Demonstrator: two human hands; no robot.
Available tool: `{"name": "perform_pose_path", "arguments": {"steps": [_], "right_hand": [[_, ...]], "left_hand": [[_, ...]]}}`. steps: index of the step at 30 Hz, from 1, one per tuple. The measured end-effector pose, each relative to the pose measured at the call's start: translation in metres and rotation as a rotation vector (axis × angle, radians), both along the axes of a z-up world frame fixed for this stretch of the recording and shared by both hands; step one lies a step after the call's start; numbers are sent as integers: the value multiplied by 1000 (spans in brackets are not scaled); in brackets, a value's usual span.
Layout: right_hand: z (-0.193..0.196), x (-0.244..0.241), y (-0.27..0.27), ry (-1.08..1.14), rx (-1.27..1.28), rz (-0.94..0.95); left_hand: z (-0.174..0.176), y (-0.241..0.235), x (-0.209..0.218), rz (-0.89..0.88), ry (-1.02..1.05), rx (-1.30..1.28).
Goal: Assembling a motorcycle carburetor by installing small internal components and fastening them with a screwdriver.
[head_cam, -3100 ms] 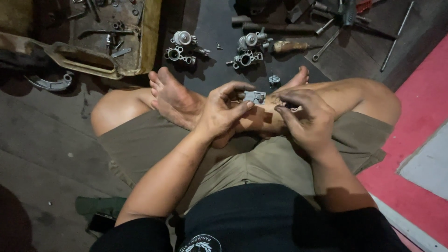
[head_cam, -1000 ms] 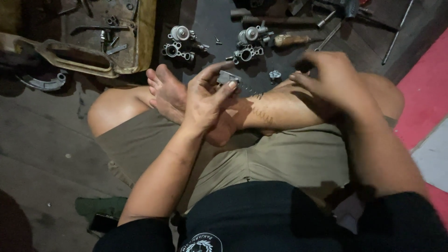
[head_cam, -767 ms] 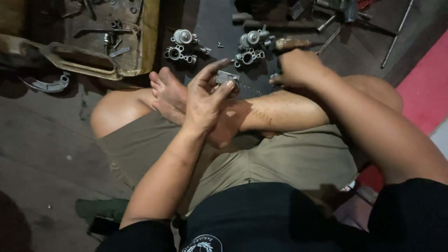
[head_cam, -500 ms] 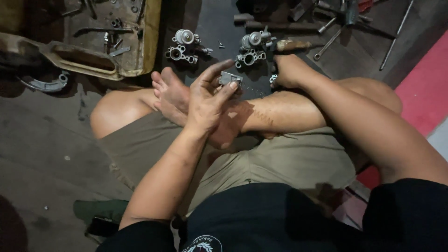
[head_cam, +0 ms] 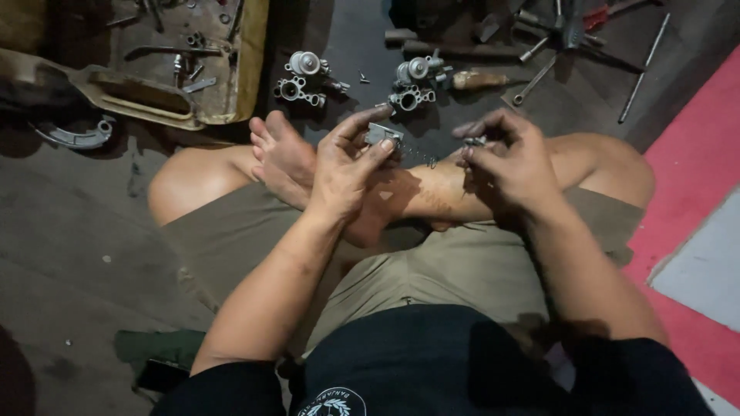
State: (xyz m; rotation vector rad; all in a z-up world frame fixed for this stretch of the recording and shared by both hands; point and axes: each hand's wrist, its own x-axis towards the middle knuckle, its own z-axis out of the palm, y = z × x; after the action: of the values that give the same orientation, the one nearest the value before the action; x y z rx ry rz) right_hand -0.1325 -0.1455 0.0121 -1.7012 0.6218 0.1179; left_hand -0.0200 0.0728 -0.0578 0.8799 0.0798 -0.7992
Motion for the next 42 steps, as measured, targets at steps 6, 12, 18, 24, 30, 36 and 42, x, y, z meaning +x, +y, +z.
{"name": "perform_pose_path", "arguments": {"steps": [6,12,18,24,30,36,42], "right_hand": [[-11,-34,7,-141,25,-82],[-7,-33,25,-492,-93,-94],[-15,-38,33,-597,-57,-177],[-18,-39,41,-791,-212,-137],[-19,-34,51,-921,-286,-155],[-13,-25,57,-882,-329,-92],[-11,-24,59,-850,-318,-58]], "left_hand": [[-8,0,-3,-2,-15,29],[-2,1,-1,7,14,32],[1,0,1,14,33,41],[-4,1,0,4,79,20],[-9,-1,-3,-35,124,-4],[-2,2,-4,-85,36,14],[20,0,-13,-32,-81,45]]}}
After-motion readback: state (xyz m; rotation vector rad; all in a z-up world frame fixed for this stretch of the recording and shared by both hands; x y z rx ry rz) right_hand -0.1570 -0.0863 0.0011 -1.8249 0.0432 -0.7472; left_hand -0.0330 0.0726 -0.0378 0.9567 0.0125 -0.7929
